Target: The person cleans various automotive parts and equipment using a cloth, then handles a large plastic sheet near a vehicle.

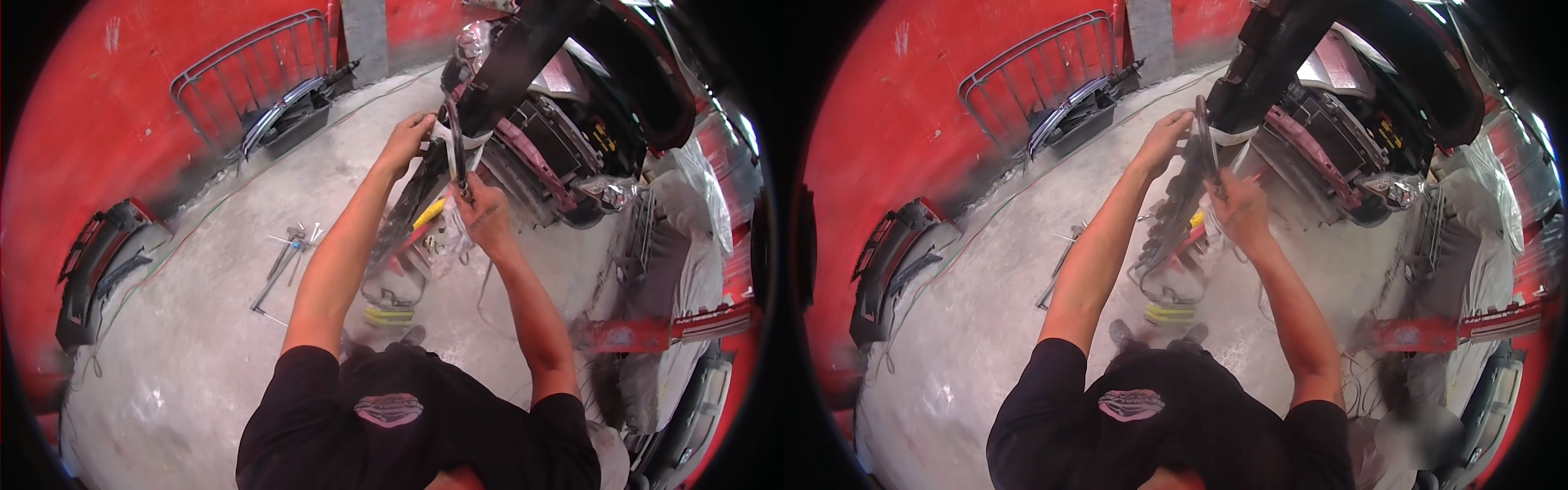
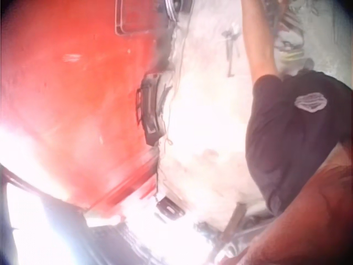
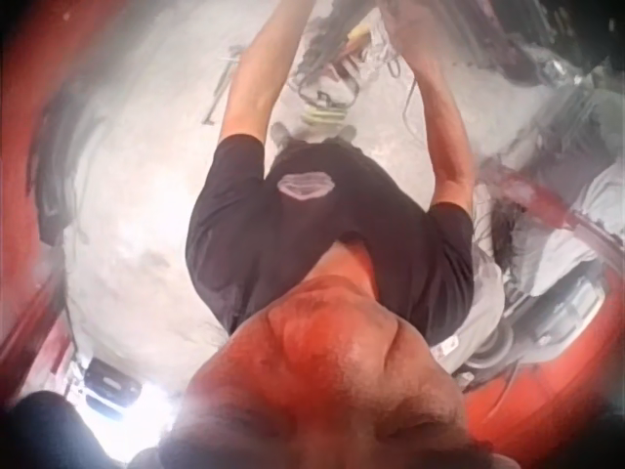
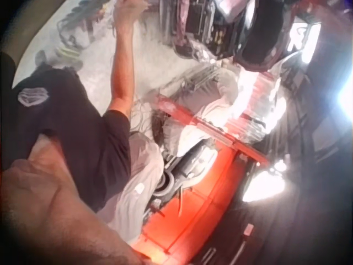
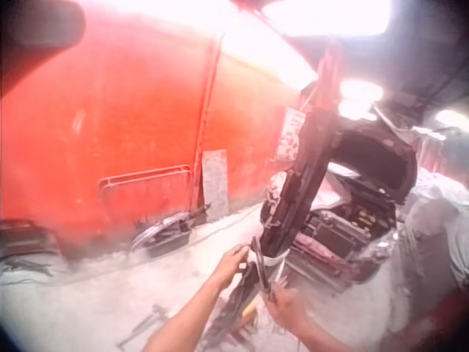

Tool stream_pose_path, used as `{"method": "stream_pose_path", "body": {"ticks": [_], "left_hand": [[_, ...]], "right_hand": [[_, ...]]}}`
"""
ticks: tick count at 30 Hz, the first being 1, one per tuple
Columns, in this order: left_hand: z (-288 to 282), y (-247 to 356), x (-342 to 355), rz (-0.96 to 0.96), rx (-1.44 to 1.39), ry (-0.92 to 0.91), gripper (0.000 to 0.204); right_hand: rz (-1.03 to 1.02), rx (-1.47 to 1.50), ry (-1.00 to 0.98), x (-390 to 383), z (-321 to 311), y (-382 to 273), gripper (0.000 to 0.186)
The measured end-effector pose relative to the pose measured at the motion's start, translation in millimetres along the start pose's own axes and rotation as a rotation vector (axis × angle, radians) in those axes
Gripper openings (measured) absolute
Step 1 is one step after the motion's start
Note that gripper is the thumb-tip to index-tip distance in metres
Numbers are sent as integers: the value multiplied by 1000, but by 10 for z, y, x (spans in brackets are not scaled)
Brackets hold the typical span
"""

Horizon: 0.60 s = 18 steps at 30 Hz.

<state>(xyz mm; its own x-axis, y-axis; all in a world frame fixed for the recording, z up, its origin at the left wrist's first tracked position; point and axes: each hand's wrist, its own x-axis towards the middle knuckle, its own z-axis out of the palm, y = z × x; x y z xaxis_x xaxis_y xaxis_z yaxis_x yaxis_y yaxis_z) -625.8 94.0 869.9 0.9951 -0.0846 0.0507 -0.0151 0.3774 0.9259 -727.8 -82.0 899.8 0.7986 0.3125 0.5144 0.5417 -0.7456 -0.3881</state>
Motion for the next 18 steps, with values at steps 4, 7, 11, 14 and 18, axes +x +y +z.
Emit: {"method": "stream_pose_path", "body": {"ticks": [4, 7, 11, 14, 18], "left_hand": [[-116, 17, 155, -6, 30, -29, 29], [-284, 3, 207, 43, 168, -141, 34], [-276, -46, -95, 47, 228, -97, 35], [-451, -452, -347, 262, 403, 173, 26], [-574, -1269, -756, 11, 421, 505, 23]], "right_hand": [[48, 116, -15, 118, -98, 138, 25], [99, 131, 2, 257, -331, 96, 29], [126, 199, -53, 275, -257, 109, 29], [135, 228, 4, 84, -93, 393, 33], [170, 366, 67, -25, 28, 519, 37]]}}
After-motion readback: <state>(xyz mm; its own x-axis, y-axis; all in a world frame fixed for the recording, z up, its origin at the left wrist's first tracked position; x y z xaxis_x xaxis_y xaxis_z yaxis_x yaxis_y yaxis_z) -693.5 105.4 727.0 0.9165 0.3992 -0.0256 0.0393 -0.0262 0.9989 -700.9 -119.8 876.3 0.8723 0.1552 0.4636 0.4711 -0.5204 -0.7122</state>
